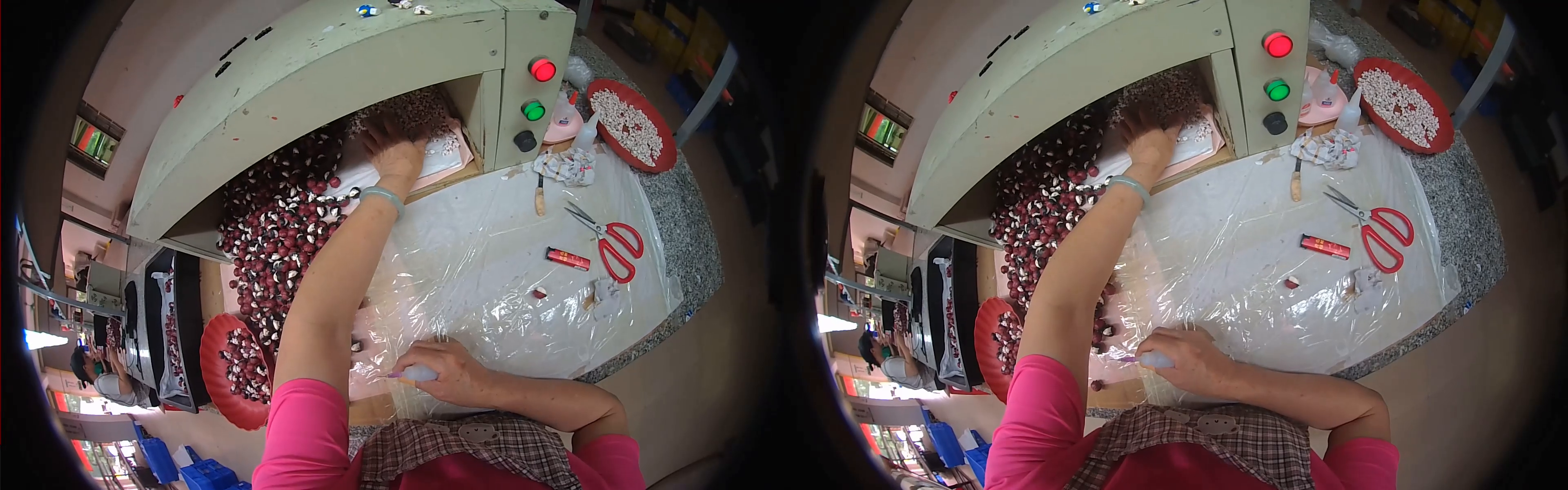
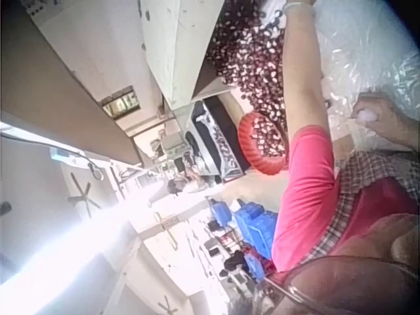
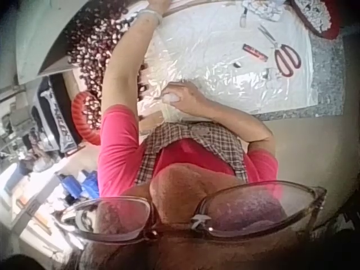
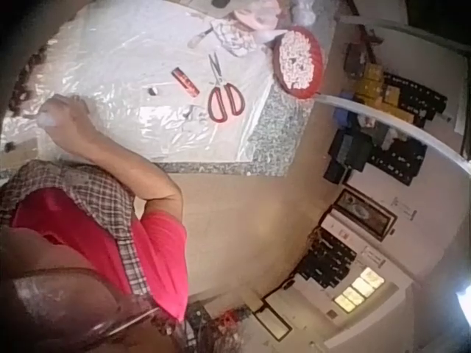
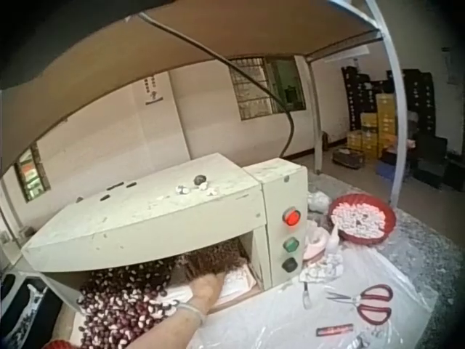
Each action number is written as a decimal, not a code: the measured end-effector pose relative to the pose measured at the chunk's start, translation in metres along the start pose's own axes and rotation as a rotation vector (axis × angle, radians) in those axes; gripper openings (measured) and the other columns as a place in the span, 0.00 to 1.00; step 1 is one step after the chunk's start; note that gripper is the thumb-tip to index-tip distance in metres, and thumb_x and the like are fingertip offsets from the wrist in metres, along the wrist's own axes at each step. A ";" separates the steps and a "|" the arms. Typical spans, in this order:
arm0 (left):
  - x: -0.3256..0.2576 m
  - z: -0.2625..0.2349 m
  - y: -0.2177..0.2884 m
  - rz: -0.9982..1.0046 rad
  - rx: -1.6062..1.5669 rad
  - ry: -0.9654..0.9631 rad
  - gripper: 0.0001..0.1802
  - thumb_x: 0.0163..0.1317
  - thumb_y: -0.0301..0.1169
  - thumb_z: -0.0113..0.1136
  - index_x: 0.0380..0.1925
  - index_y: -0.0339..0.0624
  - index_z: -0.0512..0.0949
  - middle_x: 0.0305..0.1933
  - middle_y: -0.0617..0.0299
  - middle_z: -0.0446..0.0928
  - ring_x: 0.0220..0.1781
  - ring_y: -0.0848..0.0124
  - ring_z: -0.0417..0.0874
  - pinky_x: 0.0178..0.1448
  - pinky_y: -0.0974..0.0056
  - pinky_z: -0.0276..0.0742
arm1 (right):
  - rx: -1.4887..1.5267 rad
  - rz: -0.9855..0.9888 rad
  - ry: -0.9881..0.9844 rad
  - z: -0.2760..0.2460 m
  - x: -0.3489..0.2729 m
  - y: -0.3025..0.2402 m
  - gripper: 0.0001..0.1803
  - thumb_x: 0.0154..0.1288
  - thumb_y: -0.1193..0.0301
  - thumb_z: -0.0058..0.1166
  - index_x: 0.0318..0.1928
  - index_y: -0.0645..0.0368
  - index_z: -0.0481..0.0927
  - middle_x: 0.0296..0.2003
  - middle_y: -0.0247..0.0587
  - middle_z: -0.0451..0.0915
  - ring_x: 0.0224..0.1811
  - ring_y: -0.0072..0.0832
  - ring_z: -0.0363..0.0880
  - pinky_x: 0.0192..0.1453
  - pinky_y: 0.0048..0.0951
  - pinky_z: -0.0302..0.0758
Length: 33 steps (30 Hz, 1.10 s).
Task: The person retrieves small pieces from an upper tray, applies glue to them using a squeeze bottle, and attaches them onto round figurines by hand.
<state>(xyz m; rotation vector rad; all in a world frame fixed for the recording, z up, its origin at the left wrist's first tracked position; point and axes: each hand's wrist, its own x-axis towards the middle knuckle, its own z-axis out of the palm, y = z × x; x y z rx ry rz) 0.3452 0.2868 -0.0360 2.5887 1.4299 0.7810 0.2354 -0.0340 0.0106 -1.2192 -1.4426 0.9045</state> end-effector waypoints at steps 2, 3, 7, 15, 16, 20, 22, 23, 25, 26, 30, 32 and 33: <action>0.001 -0.002 0.009 0.019 -0.050 -0.012 0.50 0.54 0.60 0.58 0.68 0.41 0.53 0.70 0.39 0.51 0.70 0.41 0.53 0.70 0.40 0.51 | 0.006 0.002 -0.002 0.000 -0.001 0.000 0.14 0.50 0.79 0.60 0.40 0.57 0.79 0.35 0.40 0.80 0.38 0.39 0.80 0.45 0.35 0.75; 0.002 -0.002 0.010 0.034 -0.096 -0.021 0.49 0.54 0.60 0.58 0.69 0.44 0.53 0.70 0.40 0.51 0.69 0.41 0.54 0.69 0.40 0.52 | 0.014 0.000 -0.008 0.001 -0.001 0.000 0.14 0.51 0.79 0.61 0.40 0.57 0.79 0.35 0.40 0.80 0.38 0.38 0.80 0.45 0.35 0.75; 0.003 -0.003 0.016 0.137 -0.063 0.004 0.45 0.54 0.59 0.57 0.65 0.45 0.59 0.66 0.41 0.56 0.65 0.41 0.59 0.67 0.40 0.56 | 0.001 -0.016 -0.009 0.003 -0.001 -0.003 0.13 0.51 0.79 0.61 0.40 0.57 0.79 0.34 0.39 0.80 0.38 0.38 0.80 0.46 0.35 0.74; 0.007 -0.021 0.022 0.404 -0.088 -0.055 0.27 0.59 0.50 0.56 0.54 0.47 0.72 0.53 0.45 0.69 0.54 0.46 0.73 0.55 0.48 0.74 | 0.006 -0.014 -0.048 0.000 -0.001 0.001 0.11 0.56 0.74 0.57 0.41 0.59 0.76 0.38 0.40 0.77 0.41 0.40 0.79 0.43 0.37 0.75; 0.009 -0.022 0.021 0.404 -0.090 -0.056 0.27 0.59 0.50 0.56 0.54 0.47 0.72 0.53 0.45 0.69 0.54 0.46 0.73 0.55 0.48 0.74 | 0.005 -0.012 -0.047 0.000 -0.001 0.002 0.11 0.56 0.74 0.57 0.41 0.59 0.76 0.38 0.40 0.77 0.41 0.40 0.79 0.43 0.37 0.75; 0.023 -0.019 0.012 0.500 -0.113 -0.057 0.20 0.59 0.45 0.57 0.47 0.46 0.77 0.48 0.48 0.74 0.49 0.51 0.77 0.50 0.51 0.77 | -0.025 -0.022 -0.028 0.001 0.000 0.004 0.14 0.51 0.77 0.60 0.41 0.58 0.77 0.36 0.39 0.78 0.40 0.39 0.79 0.44 0.36 0.75; 0.031 -0.017 0.010 0.486 -0.133 -0.088 0.19 0.59 0.44 0.57 0.46 0.47 0.77 0.47 0.49 0.75 0.48 0.51 0.78 0.50 0.51 0.77 | -0.035 -0.024 -0.009 0.000 0.002 0.004 0.15 0.49 0.80 0.62 0.40 0.58 0.78 0.34 0.39 0.79 0.38 0.38 0.80 0.44 0.35 0.75; 0.033 -0.015 0.010 0.513 -0.147 -0.080 0.18 0.59 0.43 0.57 0.45 0.47 0.78 0.47 0.49 0.76 0.47 0.51 0.78 0.50 0.51 0.77 | -0.034 -0.022 -0.007 -0.001 0.002 0.004 0.15 0.49 0.80 0.61 0.40 0.58 0.78 0.34 0.40 0.79 0.38 0.39 0.80 0.44 0.35 0.75; 0.040 -0.013 0.014 0.547 -0.168 -0.071 0.17 0.59 0.42 0.57 0.45 0.47 0.78 0.46 0.48 0.77 0.46 0.51 0.79 0.50 0.52 0.77 | -0.038 -0.018 0.003 -0.003 0.002 0.003 0.15 0.49 0.80 0.61 0.40 0.58 0.78 0.35 0.40 0.79 0.38 0.39 0.80 0.43 0.36 0.76; 0.043 -0.013 0.014 0.470 -0.170 -0.131 0.17 0.59 0.42 0.57 0.44 0.47 0.78 0.46 0.48 0.77 0.46 0.51 0.79 0.50 0.53 0.77 | -0.032 -0.018 0.003 -0.004 0.002 0.003 0.15 0.49 0.81 0.61 0.40 0.58 0.78 0.35 0.40 0.79 0.38 0.39 0.80 0.43 0.36 0.76; 0.054 -0.013 0.013 0.208 -0.395 -0.175 0.15 0.57 0.41 0.57 0.42 0.48 0.79 0.44 0.50 0.78 0.45 0.54 0.80 0.50 0.55 0.77 | 0.028 -0.013 0.046 -0.006 0.002 0.003 0.15 0.48 0.81 0.61 0.40 0.60 0.78 0.36 0.40 0.80 0.39 0.39 0.80 0.44 0.34 0.77; 0.073 -0.006 -0.030 0.348 -0.374 -0.070 0.15 0.58 0.41 0.57 0.42 0.46 0.78 0.39 0.55 0.79 0.38 0.58 0.81 0.43 0.54 0.78 | 0.036 -0.039 0.043 -0.003 0.005 -0.002 0.13 0.50 0.81 0.62 0.38 0.60 0.78 0.35 0.41 0.81 0.39 0.38 0.81 0.44 0.33 0.77; 0.070 -0.011 -0.025 0.161 -0.639 -0.085 0.13 0.60 0.40 0.57 0.41 0.45 0.77 0.37 0.57 0.78 0.34 0.62 0.80 0.36 0.58 0.76 | 0.037 -0.034 0.077 -0.005 0.005 -0.001 0.11 0.51 0.80 0.62 0.37 0.61 0.79 0.35 0.41 0.81 0.39 0.37 0.81 0.43 0.32 0.77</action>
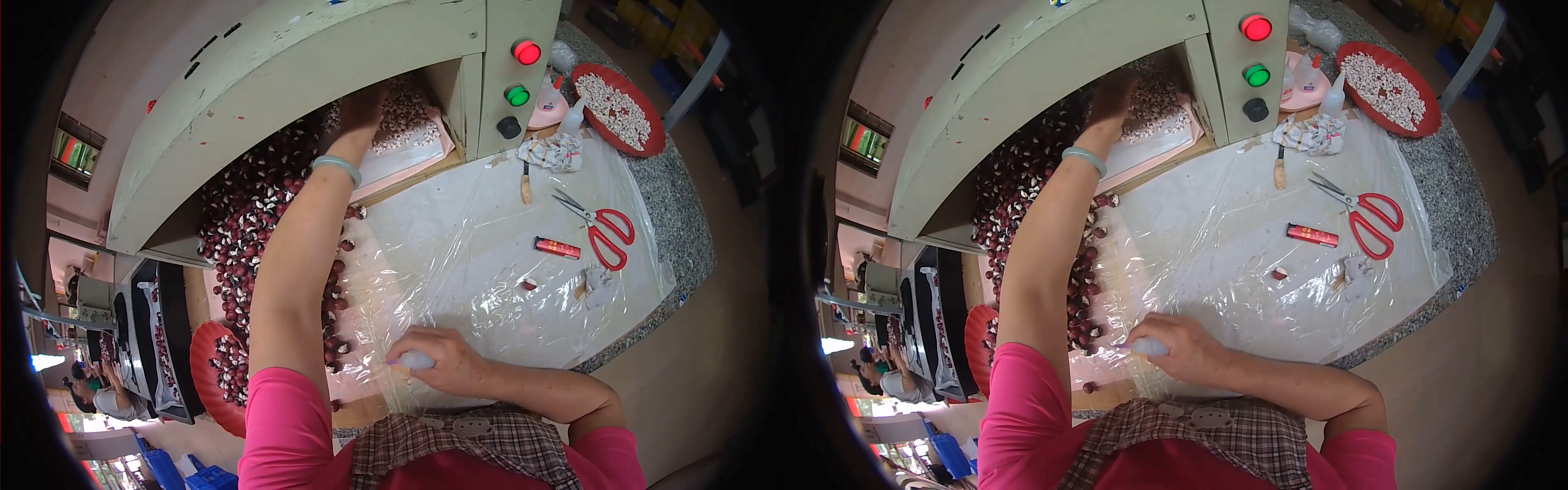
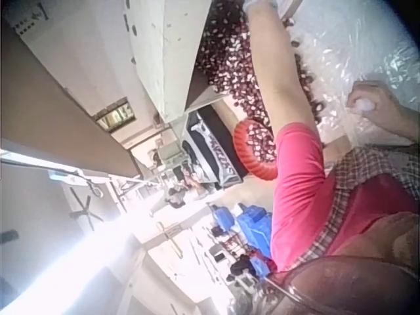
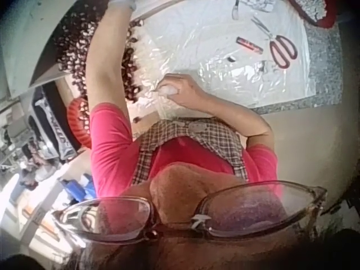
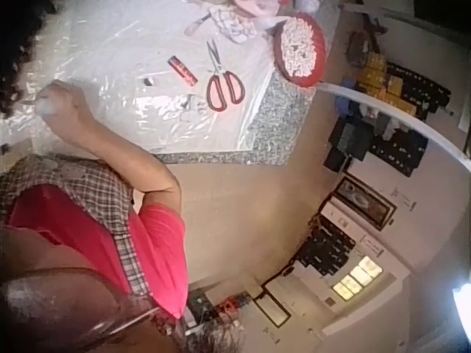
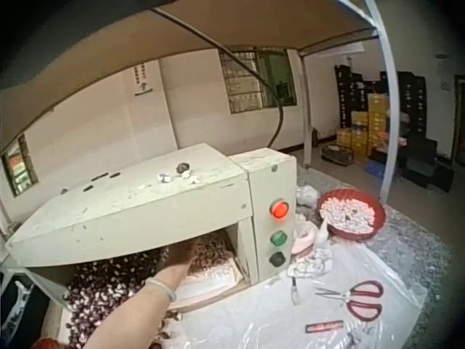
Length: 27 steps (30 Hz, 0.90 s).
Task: The person retrieves small pieces from an upper tray, applies glue to them using a squeeze bottle, and attaches them onto round figurines by hand.
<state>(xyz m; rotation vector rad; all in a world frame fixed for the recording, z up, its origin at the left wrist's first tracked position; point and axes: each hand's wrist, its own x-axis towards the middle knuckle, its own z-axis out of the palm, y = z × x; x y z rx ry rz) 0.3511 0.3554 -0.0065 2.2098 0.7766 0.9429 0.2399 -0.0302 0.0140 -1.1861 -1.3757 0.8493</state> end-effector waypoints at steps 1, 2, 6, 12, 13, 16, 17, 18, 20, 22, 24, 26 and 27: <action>-0.004 -0.004 0.007 -0.172 -0.263 0.066 0.12 0.62 0.39 0.56 0.40 0.45 0.75 0.35 0.59 0.76 0.31 0.66 0.78 0.29 0.62 0.74 | 0.006 0.045 0.050 0.000 0.000 -0.001 0.07 0.55 0.79 0.62 0.35 0.61 0.79 0.34 0.41 0.81 0.38 0.34 0.82 0.42 0.29 0.77; -0.012 -0.011 0.029 -0.170 -0.268 0.053 0.12 0.62 0.39 0.56 0.40 0.45 0.75 0.35 0.59 0.76 0.31 0.66 0.78 0.29 0.62 0.74 | 0.007 0.055 0.102 -0.004 0.000 0.001 0.06 0.56 0.78 0.62 0.35 0.61 0.80 0.34 0.41 0.82 0.37 0.32 0.82 0.42 0.28 0.77; -0.066 -0.054 0.073 -0.628 -1.078 -0.134 0.07 0.65 0.33 0.52 0.37 0.43 0.70 0.33 0.57 0.72 0.24 0.73 0.71 0.17 0.74 0.58 | 0.081 0.125 0.311 -0.026 0.005 -0.007 0.06 0.58 0.77 0.61 0.36 0.62 0.80 0.34 0.38 0.82 0.34 0.24 0.80 0.40 0.26 0.76; -0.198 -0.075 0.126 -0.701 -1.178 -0.296 0.07 0.67 0.32 0.47 0.42 0.44 0.70 0.32 0.59 0.73 0.23 0.76 0.71 0.16 0.75 0.60 | 0.458 0.239 0.728 -0.056 0.016 -0.001 0.08 0.61 0.75 0.58 0.40 0.63 0.79 0.29 0.31 0.77 0.25 0.14 0.72 0.27 0.17 0.67; -0.217 -0.075 0.138 -0.682 -1.065 -0.294 0.07 0.67 0.32 0.46 0.42 0.45 0.70 0.32 0.60 0.74 0.24 0.76 0.71 0.16 0.75 0.60 | 0.492 0.206 0.761 -0.060 0.021 0.000 0.08 0.61 0.75 0.58 0.40 0.63 0.79 0.29 0.32 0.77 0.24 0.14 0.71 0.26 0.17 0.66; -0.275 -0.070 0.146 -0.378 -0.602 -0.278 0.06 0.64 0.28 0.52 0.37 0.41 0.77 0.31 0.63 0.75 0.28 0.75 0.76 0.29 0.71 0.71 | 0.555 0.171 0.770 -0.055 0.025 0.013 0.08 0.62 0.74 0.58 0.41 0.63 0.79 0.29 0.31 0.77 0.23 0.14 0.71 0.25 0.17 0.66; -0.288 -0.064 0.145 -0.193 -0.446 -0.247 0.06 0.60 0.26 0.56 0.37 0.39 0.77 0.33 0.59 0.75 0.32 0.69 0.79 0.37 0.66 0.74 | 0.558 0.172 0.765 -0.052 0.024 0.018 0.08 0.62 0.74 0.58 0.41 0.62 0.79 0.28 0.31 0.77 0.22 0.13 0.70 0.25 0.17 0.66; -0.297 -0.060 0.144 0.007 -0.301 -0.203 0.07 0.58 0.26 0.58 0.38 0.38 0.77 0.34 0.57 0.75 0.34 0.64 0.79 0.38 0.64 0.75 | 0.553 0.170 0.761 -0.048 0.022 0.020 0.08 0.62 0.74 0.58 0.41 0.62 0.79 0.28 0.31 0.77 0.22 0.13 0.70 0.25 0.17 0.66; -0.312 -0.063 0.156 0.147 -0.045 -0.212 0.11 0.53 0.27 0.62 0.38 0.40 0.77 0.39 0.53 0.74 0.38 0.54 0.79 0.41 0.57 0.77 | 0.537 0.255 0.727 -0.041 0.018 0.023 0.08 0.61 0.74 0.58 0.41 0.61 0.79 0.26 0.29 0.76 0.22 0.12 0.70 0.25 0.16 0.66; -0.319 -0.064 0.156 0.184 0.074 -0.207 0.12 0.52 0.28 0.63 0.38 0.41 0.77 0.40 0.54 0.73 0.39 0.55 0.78 0.42 0.57 0.76 | 0.492 0.284 0.712 -0.038 0.017 0.023 0.07 0.61 0.74 0.58 0.40 0.61 0.80 0.25 0.28 0.76 0.22 0.12 0.69 0.25 0.16 0.66; -0.327 -0.065 0.157 0.211 0.189 -0.210 0.12 0.52 0.29 0.64 0.38 0.42 0.78 0.41 0.55 0.73 0.40 0.55 0.77 0.43 0.57 0.76 | 0.511 0.249 0.719 -0.035 0.015 0.024 0.07 0.61 0.74 0.58 0.40 0.61 0.80 0.26 0.28 0.76 0.22 0.12 0.69 0.25 0.16 0.65; -0.329 -0.069 0.156 0.263 0.287 -0.270 0.14 0.51 0.31 0.65 0.39 0.44 0.79 0.45 0.56 0.73 0.47 0.56 0.74 0.50 0.57 0.72 | 0.501 0.240 0.715 -0.036 0.015 0.024 0.07 0.61 0.74 0.58 0.40 0.61 0.80 0.26 0.28 0.76 0.22 0.12 0.69 0.25 0.16 0.65; -0.330 -0.070 0.157 0.258 0.286 -0.271 0.14 0.51 0.31 0.65 0.39 0.44 0.79 0.45 0.56 0.73 0.47 0.56 0.74 0.50 0.57 0.72 | 0.492 0.227 0.716 -0.037 0.015 0.024 0.07 0.61 0.74 0.58 0.40 0.61 0.80 0.26 0.28 0.76 0.22 0.12 0.69 0.25 0.16 0.65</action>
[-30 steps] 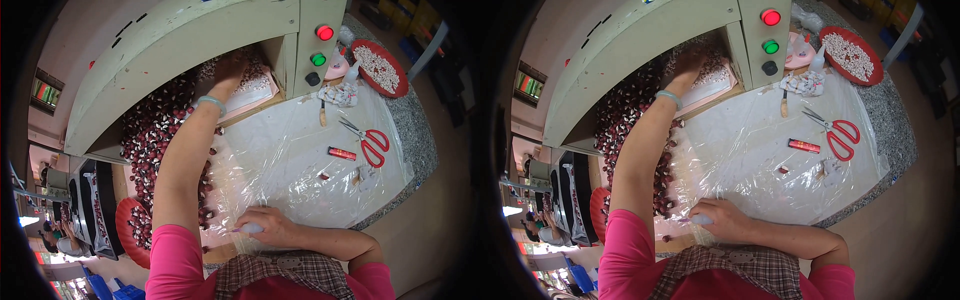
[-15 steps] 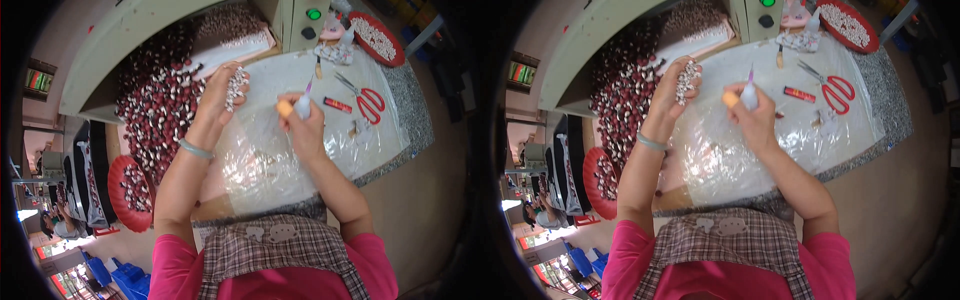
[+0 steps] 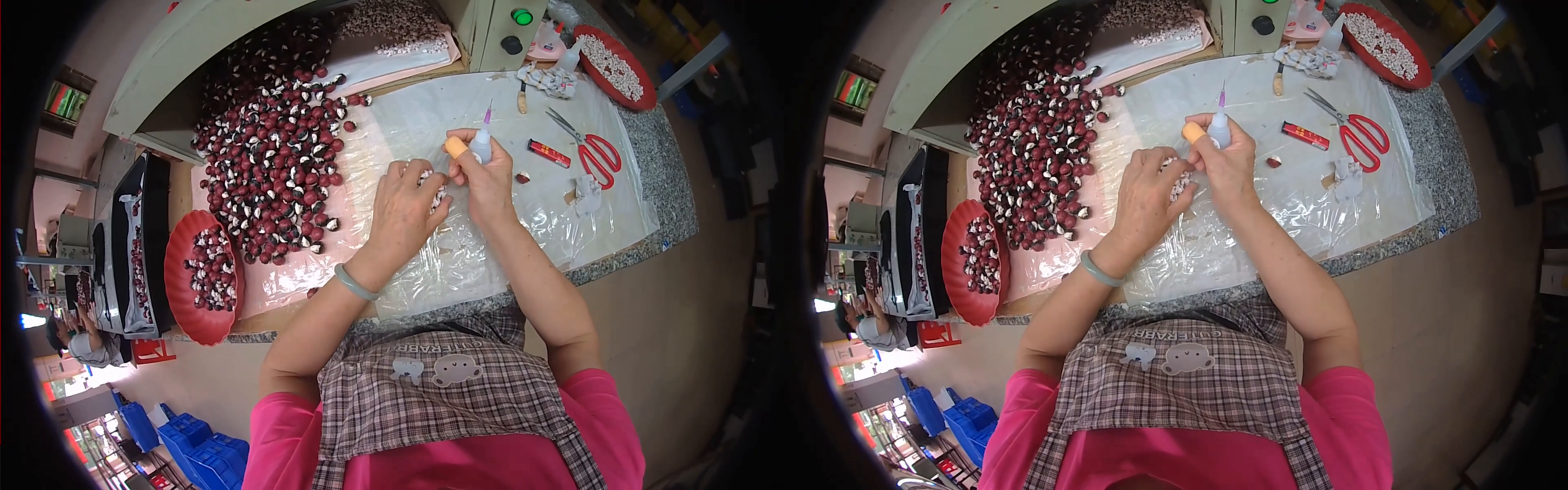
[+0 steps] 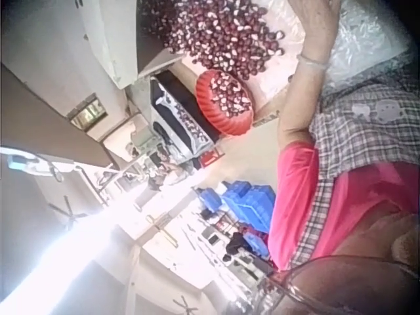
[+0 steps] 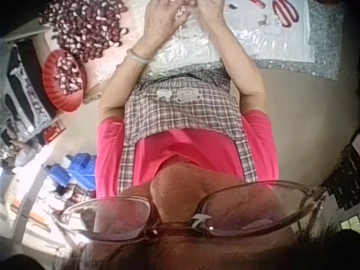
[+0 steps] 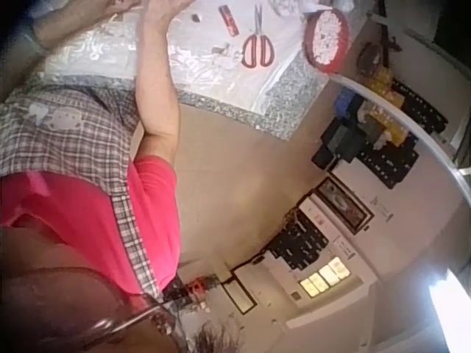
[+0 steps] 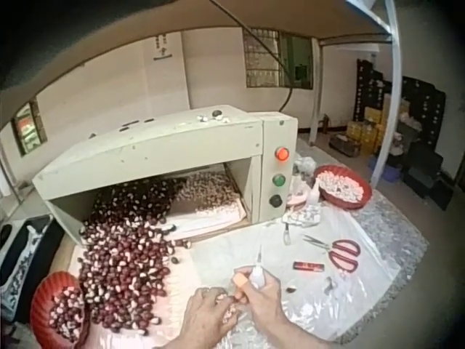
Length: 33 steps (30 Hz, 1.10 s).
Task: The person retrieves small pieces from an upper tray, applies glue to them using a squeeze bottle, and attaches them onto round figurines by hand.
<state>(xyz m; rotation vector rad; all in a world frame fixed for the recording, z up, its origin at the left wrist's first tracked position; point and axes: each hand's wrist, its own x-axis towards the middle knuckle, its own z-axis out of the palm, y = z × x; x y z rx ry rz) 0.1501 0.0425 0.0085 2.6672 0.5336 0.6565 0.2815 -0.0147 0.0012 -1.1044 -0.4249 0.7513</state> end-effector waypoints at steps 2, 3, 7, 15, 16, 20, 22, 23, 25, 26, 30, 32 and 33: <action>-0.001 -0.004 0.003 0.019 0.106 0.047 0.16 0.49 0.32 0.66 0.41 0.45 0.79 0.49 0.58 0.72 0.51 0.56 0.71 0.54 0.56 0.69 | -0.006 0.012 0.003 0.001 0.000 -0.002 0.07 0.61 0.74 0.58 0.40 0.61 0.80 0.26 0.28 0.76 0.22 0.12 0.69 0.25 0.16 0.64; -0.001 -0.005 0.003 0.015 0.105 0.045 0.16 0.49 0.32 0.66 0.41 0.45 0.79 0.49 0.58 0.72 0.51 0.56 0.71 0.54 0.56 0.69 | -0.010 0.019 0.006 0.001 0.000 -0.002 0.07 0.61 0.74 0.58 0.40 0.61 0.80 0.26 0.28 0.76 0.22 0.12 0.69 0.25 0.16 0.64; 0.001 -0.001 0.001 -0.074 -0.140 0.116 0.15 0.51 0.31 0.65 0.40 0.42 0.80 0.48 0.57 0.74 0.52 0.56 0.72 0.58 0.56 0.67 | 0.004 0.012 0.001 0.001 0.003 0.000 0.07 0.61 0.75 0.57 0.40 0.62 0.80 0.26 0.29 0.77 0.22 0.12 0.69 0.24 0.16 0.64; 0.001 0.013 -0.010 -0.084 -0.437 0.201 0.11 0.52 0.20 0.58 0.38 0.35 0.79 0.45 0.54 0.77 0.49 0.54 0.76 0.55 0.56 0.71 | -0.011 -0.009 -0.024 -0.002 0.009 0.002 0.07 0.61 0.75 0.57 0.40 0.62 0.79 0.25 0.30 0.76 0.21 0.13 0.69 0.24 0.16 0.64; 0.002 0.011 -0.008 -0.072 -0.439 0.208 0.12 0.52 0.19 0.57 0.39 0.35 0.79 0.47 0.53 0.77 0.50 0.54 0.76 0.55 0.55 0.72 | -0.012 -0.011 -0.026 -0.002 0.009 0.002 0.07 0.61 0.75 0.57 0.40 0.62 0.79 0.25 0.30 0.76 0.21 0.13 0.69 0.24 0.16 0.64; 0.002 -0.002 0.005 -0.127 -0.549 0.231 0.15 0.51 0.18 0.58 0.41 0.37 0.77 0.51 0.50 0.75 0.53 0.53 0.76 0.57 0.56 0.72 | -0.036 0.004 -0.032 -0.002 0.008 -0.001 0.08 0.61 0.74 0.58 0.41 0.61 0.80 0.25 0.30 0.77 0.21 0.13 0.70 0.24 0.16 0.64; 0.001 -0.006 0.008 -0.107 -0.477 0.274 0.16 0.51 0.17 0.58 0.42 0.37 0.77 0.53 0.50 0.74 0.55 0.55 0.76 0.58 0.58 0.73 | -0.049 0.005 0.001 -0.001 0.004 -0.002 0.08 0.62 0.73 0.59 0.41 0.61 0.79 0.27 0.31 0.78 0.22 0.13 0.70 0.24 0.16 0.64; 0.001 -0.010 0.007 -0.102 -0.402 0.309 0.16 0.51 0.17 0.58 0.43 0.38 0.76 0.54 0.49 0.74 0.57 0.56 0.76 0.59 0.59 0.73 | -0.027 0.013 0.000 0.001 0.002 -0.002 0.08 0.62 0.71 0.59 0.41 0.60 0.79 0.28 0.31 0.78 0.22 0.13 0.70 0.24 0.16 0.64; -0.001 0.001 -0.003 -0.098 -0.404 0.290 0.16 0.54 0.19 0.60 0.44 0.36 0.75 0.51 0.51 0.74 0.48 0.63 0.78 0.53 0.63 0.74 | 0.001 0.022 -0.019 0.001 -0.001 0.000 0.11 0.63 0.68 0.60 0.42 0.60 0.78 0.29 0.31 0.78 0.22 0.13 0.70 0.24 0.15 0.64; -0.001 0.001 0.002 -0.156 -0.507 0.277 0.15 0.54 0.19 0.60 0.44 0.36 0.75 0.49 0.52 0.74 0.44 0.65 0.78 0.50 0.64 0.75 | -0.001 0.009 -0.029 0.001 -0.004 -0.001 0.11 0.63 0.68 0.60 0.42 0.60 0.78 0.29 0.31 0.78 0.22 0.13 0.70 0.24 0.15 0.64; 0.006 -0.003 0.007 -0.278 -0.607 0.291 0.17 0.62 0.29 0.56 0.50 0.36 0.72 0.44 0.58 0.73 0.34 0.74 0.71 0.41 0.70 0.71 | 0.002 -0.023 -0.109 0.002 -0.013 -0.004 0.13 0.65 0.65 0.59 0.44 0.60 0.77 0.28 0.32 0.77 0.24 0.13 0.69 0.26 0.14 0.65; 0.009 0.000 0.005 -0.370 -0.881 0.327 0.20 0.68 0.39 0.49 0.54 0.38 0.70 0.46 0.62 0.72 0.35 0.78 0.68 0.43 0.72 0.68 | 0.009 0.034 -0.153 0.004 -0.018 -0.009 0.12 0.65 0.66 0.58 0.44 0.60 0.77 0.29 0.32 0.76 0.23 0.14 0.70 0.26 0.15 0.66; 0.010 -0.002 0.005 -0.432 -1.047 0.353 0.21 0.70 0.42 0.46 0.55 0.39 0.70 0.47 0.62 0.72 0.37 0.78 0.67 0.45 0.72 0.67 | 0.008 0.040 -0.156 0.007 -0.021 -0.011 0.12 0.65 0.66 0.58 0.44 0.60 0.77 0.29 0.32 0.76 0.23 0.14 0.70 0.26 0.15 0.66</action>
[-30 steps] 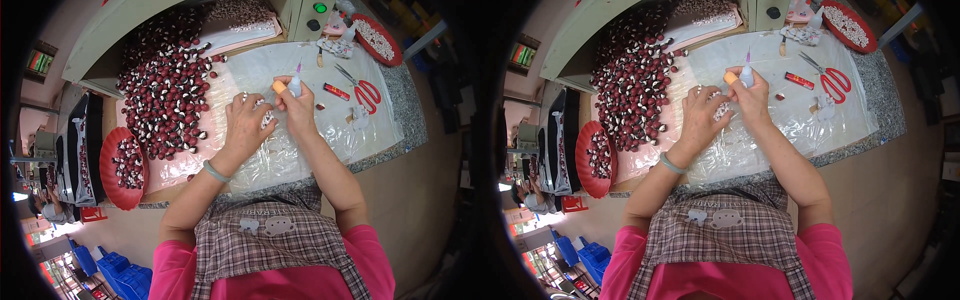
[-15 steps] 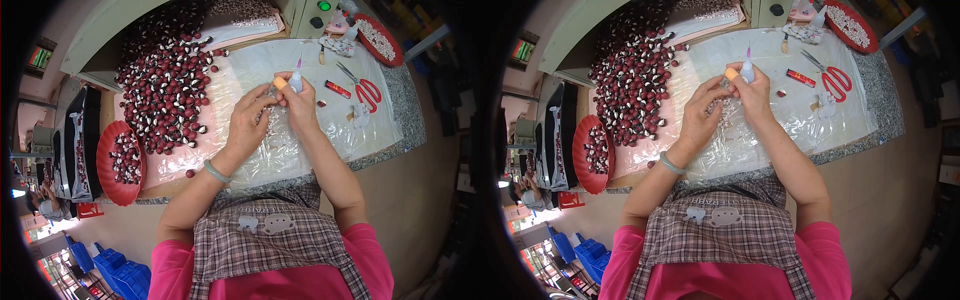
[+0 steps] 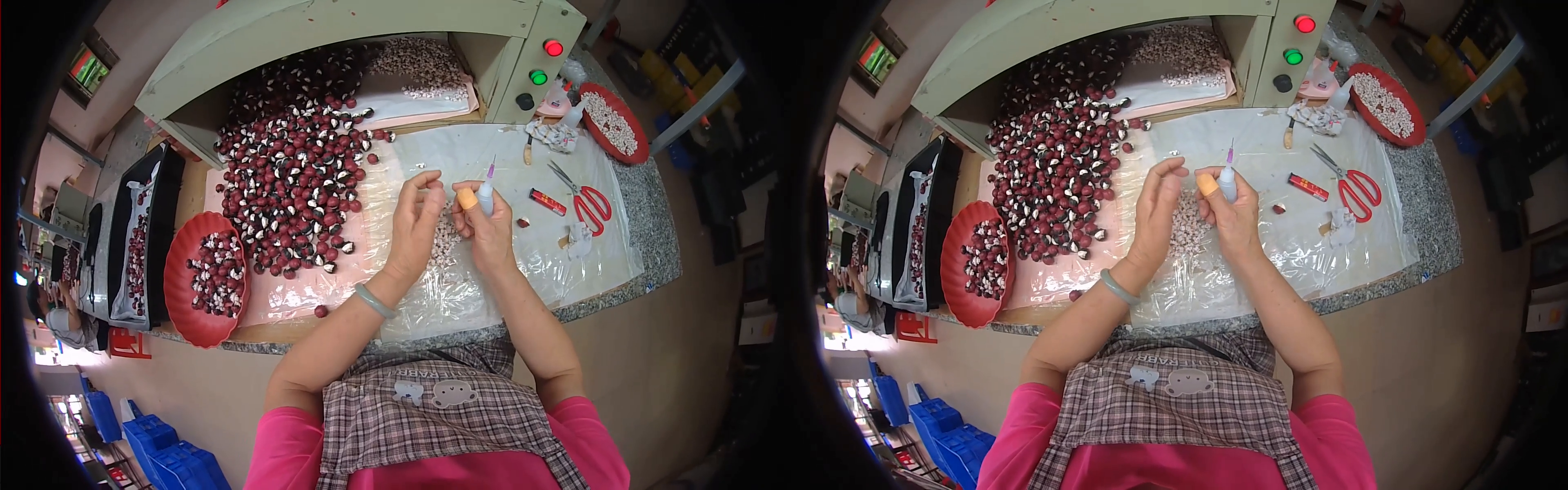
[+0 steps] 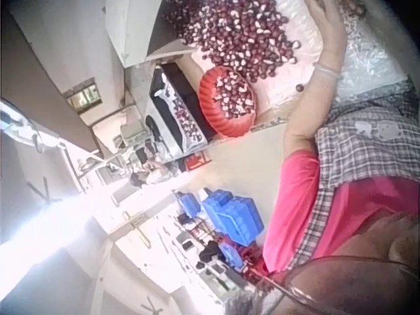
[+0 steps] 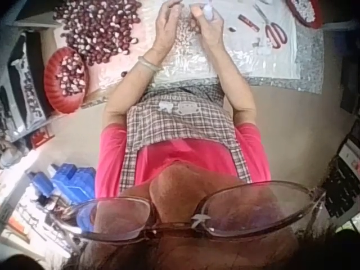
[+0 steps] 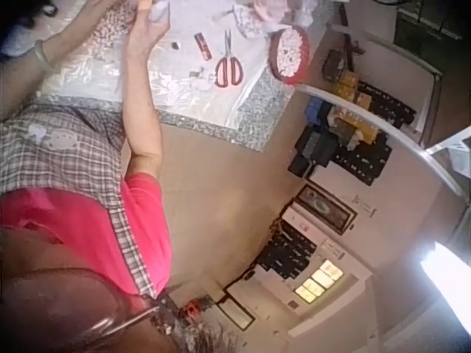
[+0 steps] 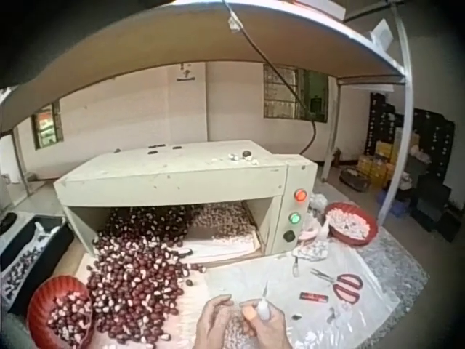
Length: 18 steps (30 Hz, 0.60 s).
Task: The person retrieves small pieces from an upper tray, applies glue to them using a squeeze bottle, and attaches them onto round figurines by hand.
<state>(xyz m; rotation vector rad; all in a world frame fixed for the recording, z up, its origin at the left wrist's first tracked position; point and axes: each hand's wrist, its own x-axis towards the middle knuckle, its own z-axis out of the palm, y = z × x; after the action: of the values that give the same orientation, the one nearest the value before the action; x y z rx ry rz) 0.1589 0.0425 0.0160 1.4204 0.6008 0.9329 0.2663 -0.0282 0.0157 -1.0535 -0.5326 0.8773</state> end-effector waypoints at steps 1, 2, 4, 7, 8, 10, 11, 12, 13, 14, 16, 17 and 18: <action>0.002 -0.006 0.003 -0.006 -0.018 -0.022 0.27 0.72 0.49 0.38 0.57 0.39 0.69 0.51 0.61 0.71 0.45 0.76 0.68 0.53 0.69 0.65 | -0.031 0.034 -0.022 0.005 -0.004 -0.003 0.12 0.66 0.67 0.57 0.45 0.61 0.76 0.29 0.33 0.77 0.24 0.15 0.72 0.27 0.16 0.68; 0.004 -0.009 0.002 -0.058 -0.155 0.002 0.30 0.72 0.52 0.36 0.58 0.39 0.67 0.53 0.60 0.70 0.50 0.74 0.67 0.56 0.66 0.64 | -0.063 0.069 -0.046 0.010 -0.008 -0.005 0.12 0.66 0.68 0.57 0.45 0.62 0.76 0.30 0.34 0.77 0.25 0.17 0.74 0.28 0.17 0.70; 0.009 -0.017 0.002 -0.183 -0.440 0.050 0.35 0.71 0.58 0.34 0.59 0.37 0.65 0.57 0.57 0.67 0.59 0.68 0.64 0.63 0.61 0.60 | -0.049 0.126 -0.083 0.020 -0.019 -0.009 0.12 0.66 0.69 0.56 0.45 0.63 0.76 0.30 0.36 0.78 0.27 0.20 0.77 0.30 0.19 0.73; 0.007 -0.036 0.010 -0.231 -0.629 0.078 0.34 0.71 0.58 0.34 0.57 0.37 0.66 0.56 0.56 0.69 0.59 0.67 0.66 0.64 0.61 0.61 | -0.044 0.241 -0.156 0.026 -0.035 -0.006 0.11 0.67 0.72 0.54 0.46 0.66 0.75 0.35 0.41 0.80 0.34 0.28 0.82 0.39 0.26 0.80; 0.004 -0.045 0.015 -0.180 -0.619 0.081 0.33 0.71 0.56 0.35 0.57 0.37 0.67 0.56 0.57 0.70 0.59 0.67 0.67 0.64 0.61 0.61 | -0.065 0.252 -0.178 0.025 -0.038 0.000 0.12 0.67 0.71 0.53 0.47 0.65 0.75 0.38 0.43 0.80 0.37 0.28 0.82 0.43 0.27 0.80; -0.001 -0.072 0.017 -0.063 -0.565 0.101 0.25 0.72 0.48 0.42 0.54 0.37 0.70 0.53 0.58 0.73 0.55 0.69 0.72 0.60 0.62 0.66 | -0.129 0.239 -0.206 0.019 -0.042 0.009 0.13 0.68 0.70 0.52 0.48 0.66 0.74 0.44 0.46 0.80 0.46 0.32 0.82 0.51 0.30 0.78; -0.005 -0.089 0.026 -0.040 -0.387 0.165 0.18 0.71 0.38 0.47 0.51 0.35 0.73 0.51 0.58 0.76 0.50 0.71 0.76 0.55 0.66 0.70 | -0.172 0.198 -0.211 0.014 -0.040 0.010 0.13 0.68 0.70 0.52 0.48 0.66 0.74 0.44 0.46 0.80 0.46 0.32 0.81 0.51 0.30 0.78; -0.010 -0.102 0.037 -0.033 -0.211 0.225 0.12 0.70 0.29 0.47 0.46 0.36 0.76 0.43 0.62 0.78 0.41 0.77 0.77 0.46 0.73 0.72 | -0.217 0.155 -0.215 0.014 -0.039 0.010 0.13 0.68 0.70 0.51 0.48 0.66 0.74 0.44 0.46 0.80 0.47 0.32 0.81 0.51 0.30 0.78; -0.017 -0.118 0.038 0.022 -0.058 0.259 0.09 0.68 0.25 0.49 0.42 0.37 0.79 0.39 0.65 0.79 0.38 0.80 0.77 0.42 0.75 0.71 | -0.229 0.141 -0.169 0.016 -0.041 0.005 0.09 0.68 0.74 0.50 0.46 0.66 0.75 0.42 0.44 0.80 0.45 0.29 0.81 0.49 0.28 0.79; -0.020 -0.130 0.039 0.082 0.150 0.259 0.08 0.66 0.23 0.50 0.40 0.37 0.79 0.39 0.64 0.79 0.38 0.78 0.77 0.42 0.74 0.71 | -0.227 0.152 -0.168 0.014 -0.042 0.004 0.09 0.68 0.74 0.50 0.46 0.66 0.75 0.42 0.44 0.80 0.45 0.29 0.81 0.49 0.28 0.79; -0.026 -0.143 0.043 0.223 0.690 0.183 0.08 0.58 0.17 0.54 0.35 0.37 0.80 0.36 0.59 0.79 0.37 0.67 0.78 0.43 0.67 0.72 | -0.156 0.219 -0.149 0.007 -0.043 0.003 0.09 0.67 0.74 0.50 0.45 0.66 0.75 0.42 0.44 0.80 0.45 0.28 0.81 0.49 0.27 0.79; -0.031 -0.145 0.043 0.330 0.813 0.110 0.09 0.55 0.17 0.54 0.35 0.37 0.80 0.36 0.58 0.79 0.38 0.63 0.77 0.44 0.64 0.72 | -0.173 0.204 -0.136 0.010 -0.047 0.000 0.09 0.67 0.75 0.50 0.45 0.65 0.76 0.38 0.43 0.80 0.37 0.24 0.81 0.42 0.24 0.78; -0.034 -0.147 0.042 0.438 0.933 0.033 0.10 0.53 0.16 0.55 0.34 0.37 0.80 0.36 0.57 0.78 0.39 0.59 0.76 0.45 0.61 0.73 | -0.173 0.208 -0.138 0.010 -0.050 -0.002 0.09 0.67 0.75 0.50 0.45 0.65 0.76 0.38 0.43 0.80 0.37 0.24 0.81 0.42 0.24 0.78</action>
<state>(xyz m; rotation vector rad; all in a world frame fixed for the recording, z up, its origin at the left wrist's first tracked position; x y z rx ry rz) 0.0118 0.0915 0.0368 2.4446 0.8177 1.0657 0.2317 -0.0647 0.0232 -1.2270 -0.6308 1.1082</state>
